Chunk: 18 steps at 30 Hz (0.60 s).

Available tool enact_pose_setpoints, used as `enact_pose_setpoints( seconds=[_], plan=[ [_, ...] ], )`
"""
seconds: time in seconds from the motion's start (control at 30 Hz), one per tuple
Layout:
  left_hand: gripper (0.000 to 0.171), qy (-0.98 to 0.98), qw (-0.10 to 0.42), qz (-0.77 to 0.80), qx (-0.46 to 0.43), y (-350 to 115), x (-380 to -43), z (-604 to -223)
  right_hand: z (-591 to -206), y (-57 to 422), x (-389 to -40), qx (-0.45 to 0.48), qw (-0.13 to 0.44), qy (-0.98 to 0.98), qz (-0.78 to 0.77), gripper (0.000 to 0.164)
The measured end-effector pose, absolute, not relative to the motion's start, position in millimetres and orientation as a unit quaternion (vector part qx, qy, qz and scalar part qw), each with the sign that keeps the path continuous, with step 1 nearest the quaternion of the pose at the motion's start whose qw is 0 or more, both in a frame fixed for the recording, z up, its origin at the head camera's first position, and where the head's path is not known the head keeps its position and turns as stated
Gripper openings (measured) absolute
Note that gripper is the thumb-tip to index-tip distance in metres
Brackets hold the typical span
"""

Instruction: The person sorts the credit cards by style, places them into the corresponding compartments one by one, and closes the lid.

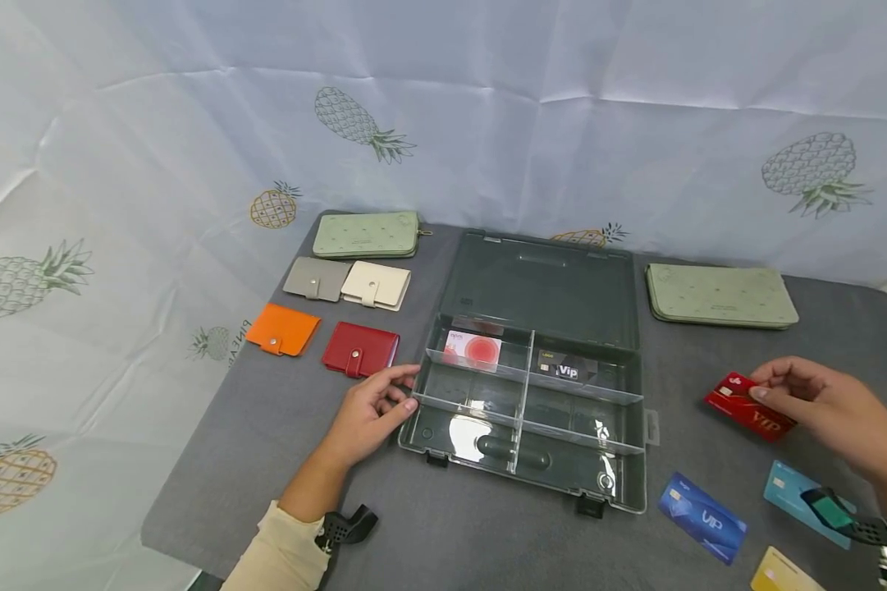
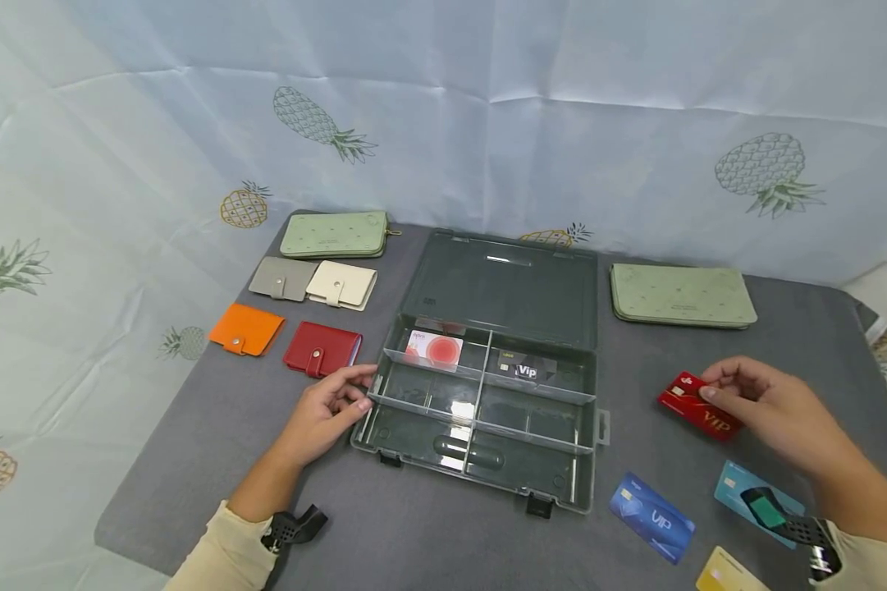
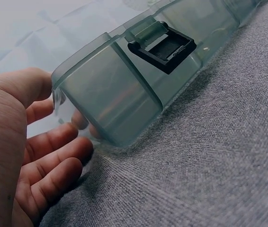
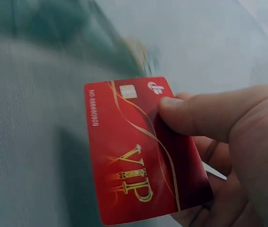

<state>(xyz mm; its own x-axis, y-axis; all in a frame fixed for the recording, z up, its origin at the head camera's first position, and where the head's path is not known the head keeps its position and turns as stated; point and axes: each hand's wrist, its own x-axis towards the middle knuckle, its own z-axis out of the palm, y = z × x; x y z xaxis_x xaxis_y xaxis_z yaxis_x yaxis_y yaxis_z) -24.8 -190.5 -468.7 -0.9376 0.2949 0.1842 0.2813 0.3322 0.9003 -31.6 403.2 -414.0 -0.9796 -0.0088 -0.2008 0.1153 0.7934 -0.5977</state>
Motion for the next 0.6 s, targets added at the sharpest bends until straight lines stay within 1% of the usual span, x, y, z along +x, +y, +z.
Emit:
enact_pose_setpoints(
  seconds=[0.33,0.6],
  plan=[
    [0.045,0.818,0.005,0.547,0.177,-192,-24,-471,-376,307,-53,-0.069,0.101,0.887,-0.445,0.016],
    [0.045,0.815,0.002,0.550,0.183,-191,-26,-472,-357,222,-75,-0.118,0.141,0.857,-0.481,0.013]
  ],
)
